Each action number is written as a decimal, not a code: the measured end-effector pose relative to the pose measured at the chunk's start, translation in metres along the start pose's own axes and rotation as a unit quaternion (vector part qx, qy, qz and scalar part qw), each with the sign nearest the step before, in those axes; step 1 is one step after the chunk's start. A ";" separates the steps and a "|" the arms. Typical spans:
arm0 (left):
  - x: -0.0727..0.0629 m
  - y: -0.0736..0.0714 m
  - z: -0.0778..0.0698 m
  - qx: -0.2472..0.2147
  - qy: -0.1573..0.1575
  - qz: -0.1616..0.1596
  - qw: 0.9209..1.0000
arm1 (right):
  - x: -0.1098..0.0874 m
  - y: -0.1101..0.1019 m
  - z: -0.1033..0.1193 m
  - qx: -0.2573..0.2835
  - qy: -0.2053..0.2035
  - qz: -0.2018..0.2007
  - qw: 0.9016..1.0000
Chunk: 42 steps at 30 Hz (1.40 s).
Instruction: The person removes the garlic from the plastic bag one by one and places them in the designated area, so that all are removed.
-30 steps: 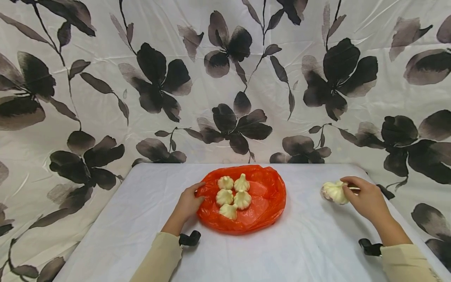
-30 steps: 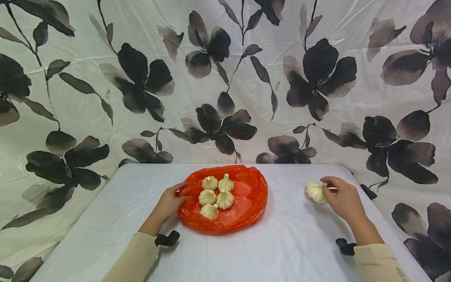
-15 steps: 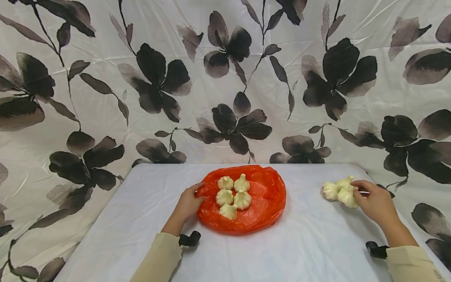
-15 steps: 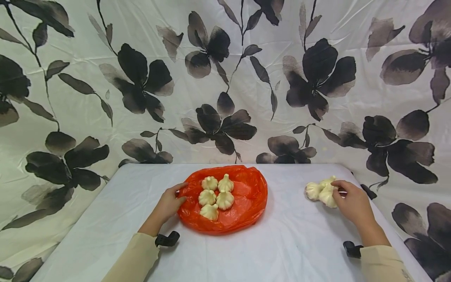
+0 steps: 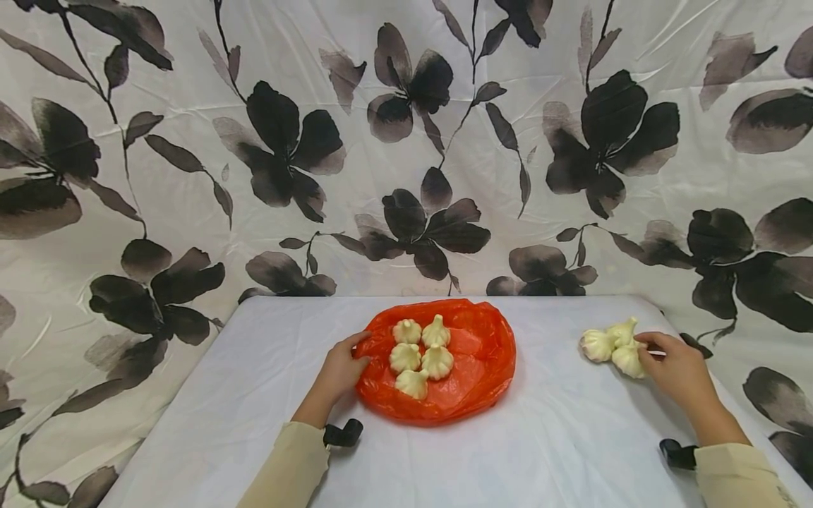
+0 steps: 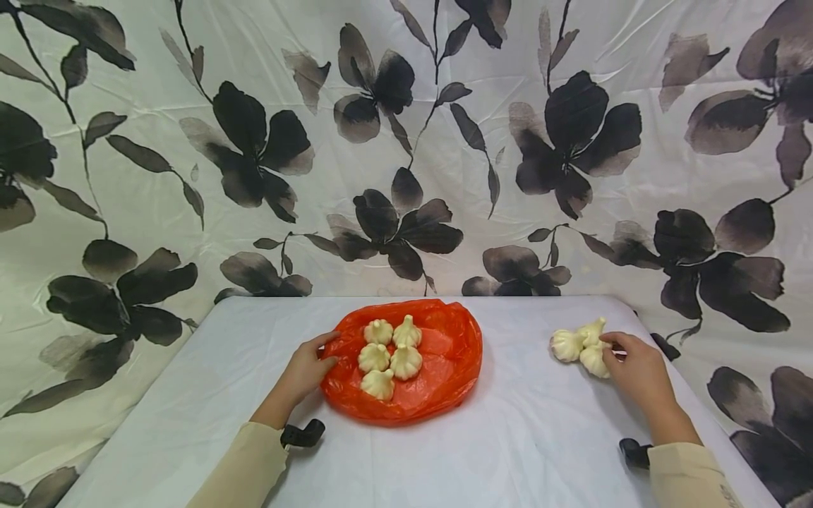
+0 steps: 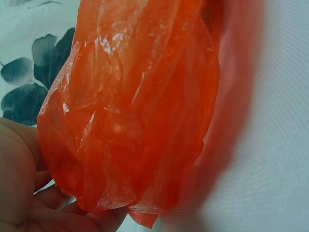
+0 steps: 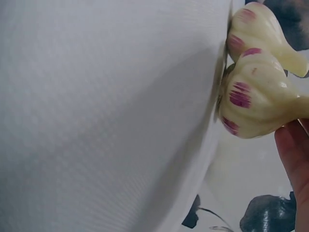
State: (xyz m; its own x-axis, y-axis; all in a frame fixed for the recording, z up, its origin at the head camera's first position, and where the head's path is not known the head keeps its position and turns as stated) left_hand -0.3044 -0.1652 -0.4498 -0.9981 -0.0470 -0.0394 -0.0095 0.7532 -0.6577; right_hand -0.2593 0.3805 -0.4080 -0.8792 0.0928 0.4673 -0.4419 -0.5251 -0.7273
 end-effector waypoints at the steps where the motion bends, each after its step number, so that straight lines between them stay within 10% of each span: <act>1: 0.000 0.000 0.000 -0.001 -0.001 0.000 1.000 | -0.001 0.001 -0.001 0.000 0.003 0.005 1.000; 42: -0.001 0.006 0.002 -0.004 -0.005 0.011 1.000 | 0.006 -0.005 0.019 -0.051 -0.054 0.077 0.994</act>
State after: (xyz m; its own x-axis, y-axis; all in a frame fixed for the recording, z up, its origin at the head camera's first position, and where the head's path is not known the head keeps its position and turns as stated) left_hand -0.3039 -0.1621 -0.4550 -0.9975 -0.0367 -0.0608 0.0116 0.7598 -0.6501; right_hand -0.2591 0.3673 -0.3922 -0.9158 -0.0761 0.3945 -0.3248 -0.4378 -0.8384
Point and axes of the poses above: each hand's wrist, its own x-axis towards the middle knuckle, its own y-axis out of the palm, z = x × y, the point moved 5 cm from there along x, towards the middle knuckle, and after that the axes turned 5 degrees about x, right-handed, at the moved point
